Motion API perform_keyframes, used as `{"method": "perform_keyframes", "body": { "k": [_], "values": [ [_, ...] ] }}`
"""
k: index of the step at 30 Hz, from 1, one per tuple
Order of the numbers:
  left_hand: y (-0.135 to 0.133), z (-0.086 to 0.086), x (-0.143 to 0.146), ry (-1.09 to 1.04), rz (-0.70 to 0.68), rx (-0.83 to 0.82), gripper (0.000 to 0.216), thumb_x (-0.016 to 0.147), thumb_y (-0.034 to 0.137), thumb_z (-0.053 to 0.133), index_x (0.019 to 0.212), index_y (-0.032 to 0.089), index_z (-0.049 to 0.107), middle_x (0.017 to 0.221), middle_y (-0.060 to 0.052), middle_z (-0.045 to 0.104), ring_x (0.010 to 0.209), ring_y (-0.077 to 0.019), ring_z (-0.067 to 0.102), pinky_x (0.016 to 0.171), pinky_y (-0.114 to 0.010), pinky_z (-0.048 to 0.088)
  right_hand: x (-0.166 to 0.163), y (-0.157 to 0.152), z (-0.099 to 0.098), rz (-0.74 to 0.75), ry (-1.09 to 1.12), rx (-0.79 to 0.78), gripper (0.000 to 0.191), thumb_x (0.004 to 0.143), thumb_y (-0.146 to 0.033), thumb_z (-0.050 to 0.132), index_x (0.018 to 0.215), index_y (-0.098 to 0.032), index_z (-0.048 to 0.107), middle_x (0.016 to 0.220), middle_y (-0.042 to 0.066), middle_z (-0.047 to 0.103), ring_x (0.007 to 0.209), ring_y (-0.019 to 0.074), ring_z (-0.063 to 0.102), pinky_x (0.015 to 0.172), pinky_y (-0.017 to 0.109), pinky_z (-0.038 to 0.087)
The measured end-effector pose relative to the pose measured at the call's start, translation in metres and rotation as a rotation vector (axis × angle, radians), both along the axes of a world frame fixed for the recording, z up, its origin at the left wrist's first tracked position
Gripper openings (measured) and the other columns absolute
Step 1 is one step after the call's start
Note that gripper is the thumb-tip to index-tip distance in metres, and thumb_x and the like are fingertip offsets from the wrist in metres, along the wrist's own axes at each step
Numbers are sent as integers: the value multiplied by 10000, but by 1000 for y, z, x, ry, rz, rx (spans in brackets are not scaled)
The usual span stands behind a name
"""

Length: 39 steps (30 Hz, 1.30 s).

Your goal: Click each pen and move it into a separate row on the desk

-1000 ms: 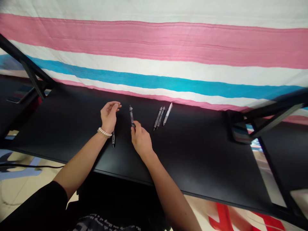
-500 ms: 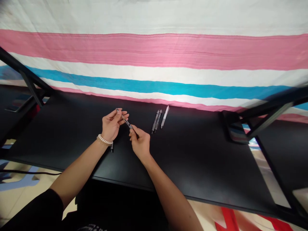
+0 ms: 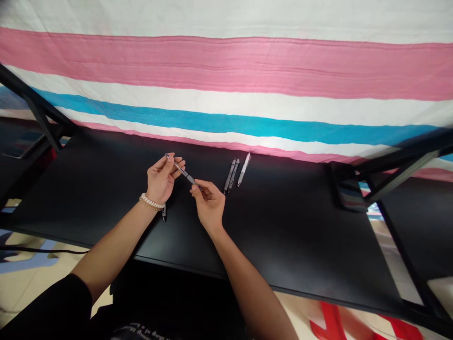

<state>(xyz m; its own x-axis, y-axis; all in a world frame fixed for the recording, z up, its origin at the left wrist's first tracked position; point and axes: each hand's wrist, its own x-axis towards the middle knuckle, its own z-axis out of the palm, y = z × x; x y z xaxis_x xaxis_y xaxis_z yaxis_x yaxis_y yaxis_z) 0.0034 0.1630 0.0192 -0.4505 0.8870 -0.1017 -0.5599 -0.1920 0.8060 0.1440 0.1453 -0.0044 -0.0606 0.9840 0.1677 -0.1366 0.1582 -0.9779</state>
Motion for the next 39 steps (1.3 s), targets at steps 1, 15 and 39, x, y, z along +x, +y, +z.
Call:
{"method": "perform_keyframes", "body": {
  "k": [1, 15, 39],
  "values": [
    [0, 0, 0, 1, 0, 1, 370, 701, 391, 860, 960, 167, 719, 909, -60, 758, 863, -199, 751, 890, -376, 566, 0, 0, 0, -12, -6, 14, 209, 800, -386, 763, 937, -231, 736, 955, 58, 724, 873, 190, 715, 797, 373, 622],
    [2, 0, -6, -48, 48, 38, 323, 697, 343, 872, 925, 160, 736, 881, -54, 763, 825, -170, 749, 810, -303, 596, 2, -2, 6, -96, -9, 10, 123, 836, -324, 738, 883, -214, 767, 848, 40, 737, 700, 161, 716, 672, 343, 640],
    [-1, -4, 11, -73, 13, -34, 283, 742, 348, 837, 898, 162, 692, 881, -48, 747, 856, -177, 740, 895, -356, 563, 10, 2, -2, -129, -369, 183, 298, 899, -343, 636, 1150, -232, 520, 898, 23, 708, 773, 172, 698, 715, 341, 580]
  ]
}}
